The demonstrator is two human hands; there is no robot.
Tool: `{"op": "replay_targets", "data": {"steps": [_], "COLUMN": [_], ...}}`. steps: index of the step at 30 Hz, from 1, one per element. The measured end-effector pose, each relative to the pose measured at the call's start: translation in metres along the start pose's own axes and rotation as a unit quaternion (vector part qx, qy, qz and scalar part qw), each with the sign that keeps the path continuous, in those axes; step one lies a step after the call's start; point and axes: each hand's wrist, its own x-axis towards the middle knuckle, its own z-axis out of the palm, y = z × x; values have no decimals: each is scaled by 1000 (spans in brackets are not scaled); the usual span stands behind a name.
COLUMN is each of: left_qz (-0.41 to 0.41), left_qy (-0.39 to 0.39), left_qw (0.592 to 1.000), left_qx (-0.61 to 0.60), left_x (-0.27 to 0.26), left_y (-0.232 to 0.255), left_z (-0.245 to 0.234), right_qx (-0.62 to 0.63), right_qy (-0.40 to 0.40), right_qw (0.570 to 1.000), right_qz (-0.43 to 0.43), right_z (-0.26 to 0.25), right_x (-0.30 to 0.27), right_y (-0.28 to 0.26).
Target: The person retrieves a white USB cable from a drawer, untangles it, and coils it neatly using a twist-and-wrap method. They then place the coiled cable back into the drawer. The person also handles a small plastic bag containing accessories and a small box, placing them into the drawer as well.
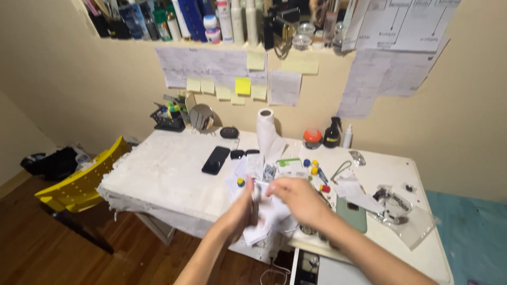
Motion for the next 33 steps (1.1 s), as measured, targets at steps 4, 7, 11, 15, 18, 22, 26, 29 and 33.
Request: {"op": "replay_targets", "data": {"steps": [4,7,11,15,18,22,26,29,33], "left_qz": [116,261,333,214,75,19,13,52,272], "left_qy": [146,101,-111,-287,-191,-104,-38,114,172], "left_qw": [930,855,803,880,971,994,998,981,914], "left_qx": [-317,-437,-482,-313,-119,14,58,-151,-245], "left_x": [32,16,-4,-50,-59,-66,-26,-1,-5], "left_y": [10,31,24,22,5,1,-22,-26,-5], "left_z": [-4,-7,-40,-37,-34,-33,-36,-41,-40], "right_qx": [27,214,189,90,55,89,137,85,211], "right_qy": [-108,-189,-282,-121,9,42,6,-48,-141], "right_qw": [990,957,930,988,998,994,987,995,960], "right_qz": [-87,-61,-142,-33,4,37,88,9,-116], "right_z": [22,26,30,24,15,16,28,56,83], "right_x": [-32,-28,1,26,47,59,23,-3,-38], "right_y": [-4,30,115,134,97,62,3,-4,2]}}
